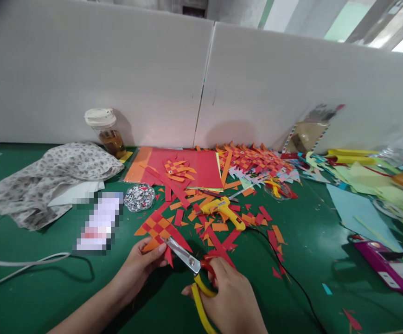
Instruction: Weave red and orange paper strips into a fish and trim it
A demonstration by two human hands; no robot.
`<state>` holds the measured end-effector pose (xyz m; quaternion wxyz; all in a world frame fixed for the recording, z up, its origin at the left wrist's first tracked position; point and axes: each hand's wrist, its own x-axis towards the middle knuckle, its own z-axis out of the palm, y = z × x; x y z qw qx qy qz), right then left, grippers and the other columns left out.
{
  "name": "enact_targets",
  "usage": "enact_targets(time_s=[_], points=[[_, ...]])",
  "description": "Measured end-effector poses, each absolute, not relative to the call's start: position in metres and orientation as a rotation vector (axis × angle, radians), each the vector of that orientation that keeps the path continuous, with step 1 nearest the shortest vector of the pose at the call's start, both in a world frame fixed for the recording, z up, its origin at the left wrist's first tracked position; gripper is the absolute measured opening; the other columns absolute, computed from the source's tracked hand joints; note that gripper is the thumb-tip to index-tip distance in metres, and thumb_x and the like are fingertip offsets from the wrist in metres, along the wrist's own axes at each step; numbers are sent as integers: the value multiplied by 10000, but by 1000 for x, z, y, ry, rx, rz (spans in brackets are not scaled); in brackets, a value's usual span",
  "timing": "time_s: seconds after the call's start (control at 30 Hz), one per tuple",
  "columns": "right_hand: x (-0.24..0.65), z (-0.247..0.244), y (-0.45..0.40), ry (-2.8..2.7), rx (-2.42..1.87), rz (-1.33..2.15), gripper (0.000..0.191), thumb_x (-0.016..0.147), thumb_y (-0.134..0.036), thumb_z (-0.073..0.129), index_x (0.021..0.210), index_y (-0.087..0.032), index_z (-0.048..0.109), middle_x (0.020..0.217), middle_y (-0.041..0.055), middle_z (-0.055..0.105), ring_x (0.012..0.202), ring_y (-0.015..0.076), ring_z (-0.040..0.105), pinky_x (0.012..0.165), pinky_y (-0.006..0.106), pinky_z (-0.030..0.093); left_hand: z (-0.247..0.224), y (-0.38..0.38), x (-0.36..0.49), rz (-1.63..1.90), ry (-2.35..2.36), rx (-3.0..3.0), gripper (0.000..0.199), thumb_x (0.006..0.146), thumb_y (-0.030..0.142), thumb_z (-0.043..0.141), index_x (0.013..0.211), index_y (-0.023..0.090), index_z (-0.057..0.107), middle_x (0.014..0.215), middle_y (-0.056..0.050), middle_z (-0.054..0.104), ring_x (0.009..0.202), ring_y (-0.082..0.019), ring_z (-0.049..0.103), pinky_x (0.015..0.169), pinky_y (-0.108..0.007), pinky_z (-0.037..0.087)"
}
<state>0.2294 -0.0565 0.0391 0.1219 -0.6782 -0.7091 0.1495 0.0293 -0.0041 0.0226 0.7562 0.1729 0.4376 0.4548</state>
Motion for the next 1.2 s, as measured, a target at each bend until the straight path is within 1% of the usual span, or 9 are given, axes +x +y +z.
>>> enact_targets(time_s=[0.2, 0.33, 0.47, 0.57, 0.67, 0.73, 0.83, 1.03, 1.2], points=[[250, 34, -55, -2082, -2021, 157, 327, 689, -545, 602, 774, -234, 551, 701, 17, 615, 569, 168, 600, 492, 246, 444, 14, 2, 26, 1107, 1061, 354, 372, 513, 284, 848, 758, 116, 625, 673, 7, 656, 547, -91, 626, 571, -194, 566], [269, 23, -51, -2061, -2037, -103, 351, 708, -528, 567, 873, -218, 578, 852, 69, 639, 755, 236, 625, 606, 310, 486, 15, 4, 24, 1149, 1108, 330, 381, 499, 288, 853, 745, 122, 615, 640, 14, 648, 543, -104, 632, 574, -204, 574], [268, 34, -53, -2094, -1808, -276, 370, 744, -472, 553, 929, -160, 626, 870, 118, 639, 817, 275, 585, 710, 395, 474, 21, 4, 26, 1136, 1128, 334, 431, 474, 292, 863, 782, 111, 623, 680, -13, 672, 551, -111, 636, 558, -206, 572], [241, 53, -57, -2008, -1639, -34, 199, 820, -370, 535, 816, -212, 656, 781, 62, 632, 737, 197, 583, 696, 320, 473, 25, 2, 28, 1122, 1141, 345, 465, 453, 284, 870, 806, 104, 626, 725, -32, 686, 570, -122, 643, 539, -209, 568], [204, 58, -54, -1845, -1620, 504, 206, 851, -361, 513, 905, -237, 668, 752, 24, 639, 685, 149, 599, 634, 243, 496, 27, -1, 30, 1100, 1142, 385, 455, 450, 291, 868, 788, 99, 633, 712, -29, 682, 565, -121, 633, 534, -216, 563], [183, 52, -47, -1627, -1679, 855, 281, 842, -420, 515, 990, -231, 661, 796, 31, 659, 709, 155, 618, 663, 255, 519, 27, -4, 31, 1078, 1135, 424, 434, 462, 291, 862, 785, 95, 650, 714, -35, 688, 573, -121, 630, 534, -209, 555], [168, 41, -32, -1213, -1611, 1154, 358, 783, -488, 573, 958, -194, 677, 935, 70, 686, 860, 206, 642, 734, 292, 535, 25, -7, 32, 1028, 1093, 478, 408, 486, 294, 852, 801, 92, 688, 758, -58, 708, 583, -121, 629, 537, -199, 543], [165, 36, -18, -905, -1490, 1291, 341, 634, -451, 731, 797, -154, 695, 778, 66, 711, 783, 232, 663, 732, 341, 548, 26, -10, 34, 1014, 1080, 528, 357, 508, 287, 841, 792, 106, 720, 762, -65, 715, 621, -151, 640, 542, -207, 536], [168, 38, -18, -1135, -1516, 1174, 296, 702, -449, 670, 779, -163, 670, 791, 57, 688, 796, 230, 641, 746, 345, 528, 26, -9, 32, 1005, 1041, 588, 323, 585, 321, 799, 818, 108, 729, 871, -89, 716, 734, -178, 650, 585, -207, 540]])
